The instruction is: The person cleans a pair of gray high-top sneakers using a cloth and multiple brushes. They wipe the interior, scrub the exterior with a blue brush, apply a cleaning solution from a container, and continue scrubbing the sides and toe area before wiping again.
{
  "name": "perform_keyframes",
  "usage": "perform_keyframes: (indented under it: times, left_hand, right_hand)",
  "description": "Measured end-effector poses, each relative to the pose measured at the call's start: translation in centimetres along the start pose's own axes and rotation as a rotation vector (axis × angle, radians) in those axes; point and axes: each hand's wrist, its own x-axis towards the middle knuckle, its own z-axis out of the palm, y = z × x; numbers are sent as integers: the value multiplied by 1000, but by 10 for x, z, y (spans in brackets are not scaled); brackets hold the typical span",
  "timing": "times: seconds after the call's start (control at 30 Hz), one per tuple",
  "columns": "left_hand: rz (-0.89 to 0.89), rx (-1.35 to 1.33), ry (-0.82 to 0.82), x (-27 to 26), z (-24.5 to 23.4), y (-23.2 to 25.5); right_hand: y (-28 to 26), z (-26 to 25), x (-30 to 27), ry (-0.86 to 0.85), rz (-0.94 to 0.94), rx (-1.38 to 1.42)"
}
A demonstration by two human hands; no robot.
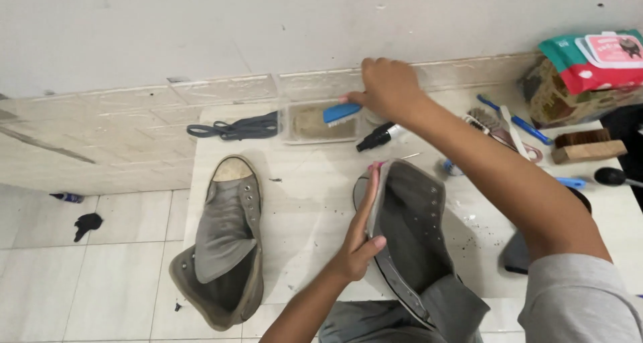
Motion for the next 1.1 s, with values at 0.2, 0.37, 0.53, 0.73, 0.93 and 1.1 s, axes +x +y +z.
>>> perform_keyframes:
  times: [0.2,0.37,0.53,0.73,0.93,1.1]
  left_hand:
    - [-2,5,74,0,-3,-1]
    - [2,-4,165,6,-5,1]
    - [-90,-5,235,25,-22,-20]
    - [-204,-190,132,62,-22,-27]
    - [-289,-759,6,52,-19,-81]
    - [-345,-285,36,53,-23,-45]
  right_hand:
    - [-20,65,36,63,-132,-270]
    - [-16,47,31,119,-139,-220]
    - [12,-17,-10,521,-277,-129]
    - [63,-97,-97,623,-423,-56]
    - [75,-108,-146,405,-525,-37]
    - [46,-87,-163,483,-663,-207]
